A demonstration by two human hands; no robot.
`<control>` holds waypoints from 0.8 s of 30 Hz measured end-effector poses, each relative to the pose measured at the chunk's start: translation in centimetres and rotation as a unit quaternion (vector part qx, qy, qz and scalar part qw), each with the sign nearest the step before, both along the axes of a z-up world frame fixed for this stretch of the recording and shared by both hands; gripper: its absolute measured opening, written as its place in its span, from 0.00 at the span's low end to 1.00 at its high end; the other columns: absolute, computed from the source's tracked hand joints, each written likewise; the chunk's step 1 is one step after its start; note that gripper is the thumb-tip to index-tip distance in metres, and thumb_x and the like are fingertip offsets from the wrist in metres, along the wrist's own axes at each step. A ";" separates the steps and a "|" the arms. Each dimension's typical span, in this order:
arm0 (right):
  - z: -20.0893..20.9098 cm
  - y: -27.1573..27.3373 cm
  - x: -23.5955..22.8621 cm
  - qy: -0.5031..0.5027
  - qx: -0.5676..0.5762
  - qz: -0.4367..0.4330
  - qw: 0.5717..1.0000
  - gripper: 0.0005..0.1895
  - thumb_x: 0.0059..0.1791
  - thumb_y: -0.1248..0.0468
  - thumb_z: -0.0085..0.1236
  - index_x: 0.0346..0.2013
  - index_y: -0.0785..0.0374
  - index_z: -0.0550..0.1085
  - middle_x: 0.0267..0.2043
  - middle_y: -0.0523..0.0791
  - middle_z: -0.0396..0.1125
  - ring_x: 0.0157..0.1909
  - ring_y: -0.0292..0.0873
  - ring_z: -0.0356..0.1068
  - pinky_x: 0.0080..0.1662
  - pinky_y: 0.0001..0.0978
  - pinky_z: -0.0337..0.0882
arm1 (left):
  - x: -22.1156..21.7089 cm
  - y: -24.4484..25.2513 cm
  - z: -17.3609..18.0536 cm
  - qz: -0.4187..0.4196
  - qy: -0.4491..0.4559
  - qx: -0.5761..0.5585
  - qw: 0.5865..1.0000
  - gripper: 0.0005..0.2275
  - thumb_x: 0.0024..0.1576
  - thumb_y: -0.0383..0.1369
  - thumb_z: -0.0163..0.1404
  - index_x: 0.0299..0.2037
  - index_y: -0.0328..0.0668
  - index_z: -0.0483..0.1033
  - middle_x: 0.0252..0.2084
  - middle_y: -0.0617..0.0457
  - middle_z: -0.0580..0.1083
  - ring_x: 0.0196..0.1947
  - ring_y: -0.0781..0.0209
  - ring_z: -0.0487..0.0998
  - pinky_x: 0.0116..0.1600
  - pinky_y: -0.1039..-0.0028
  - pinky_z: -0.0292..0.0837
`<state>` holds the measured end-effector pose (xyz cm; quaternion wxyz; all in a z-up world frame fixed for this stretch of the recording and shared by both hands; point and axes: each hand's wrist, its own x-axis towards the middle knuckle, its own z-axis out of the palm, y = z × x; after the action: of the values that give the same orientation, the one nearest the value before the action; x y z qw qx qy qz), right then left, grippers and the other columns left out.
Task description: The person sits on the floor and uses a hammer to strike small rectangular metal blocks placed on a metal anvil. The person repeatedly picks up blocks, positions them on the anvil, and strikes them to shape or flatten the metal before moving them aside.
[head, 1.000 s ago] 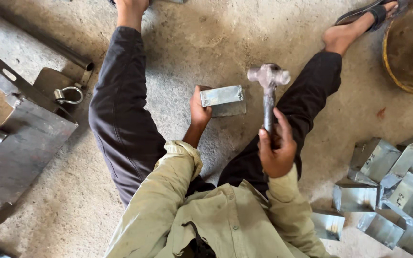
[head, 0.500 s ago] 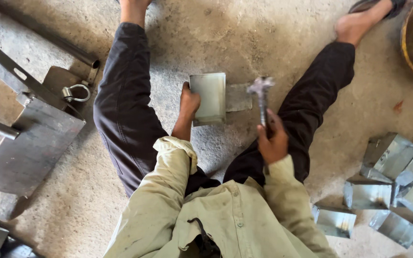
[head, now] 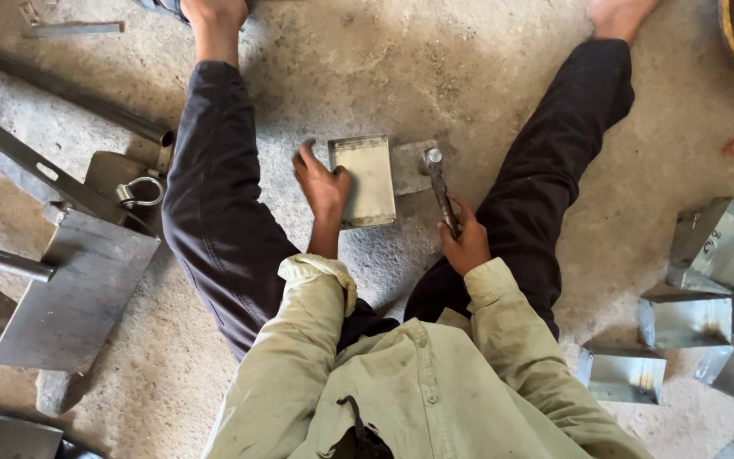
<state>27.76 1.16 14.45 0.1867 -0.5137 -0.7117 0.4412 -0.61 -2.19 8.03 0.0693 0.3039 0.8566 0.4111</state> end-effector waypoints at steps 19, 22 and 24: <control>-0.5 -0.3 0.1 0.049 0.083 -0.005 0.995 0.28 0.51 0.66 0.61 0.66 0.61 0.68 0.34 0.48 0.72 0.30 0.40 0.70 0.36 0.33 0.71 | 0.1 2.9 -0.8 -0.366 0.288 -0.157 0.871 0.20 0.60 0.30 0.44 0.64 0.57 0.71 0.56 0.49 0.74 0.54 0.51 0.74 0.55 0.48 0.63; 1.6 -0.6 -0.3 0.040 0.100 -0.008 0.994 0.26 0.53 0.62 0.62 0.66 0.64 0.69 0.32 0.49 0.70 0.28 0.38 0.66 0.34 0.31 0.68 | 0.7 2.8 -2.0 -0.349 0.283 -0.123 0.885 0.19 0.60 0.29 0.44 0.61 0.53 0.72 0.56 0.51 0.76 0.53 0.51 0.76 0.55 0.49 0.65; 3.5 -1.1 -0.5 0.052 0.087 -0.014 0.995 0.26 0.54 0.60 0.62 0.65 0.65 0.70 0.31 0.48 0.68 0.27 0.37 0.63 0.33 0.30 0.66 | 1.0 2.8 -2.6 -0.361 0.227 -0.143 0.893 0.18 0.60 0.28 0.44 0.60 0.56 0.73 0.54 0.53 0.77 0.52 0.52 0.77 0.54 0.52 0.67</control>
<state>27.29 0.04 17.93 0.2738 -0.4815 -0.7297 0.4009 0.35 0.62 5.38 0.0592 0.6638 0.7302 0.1506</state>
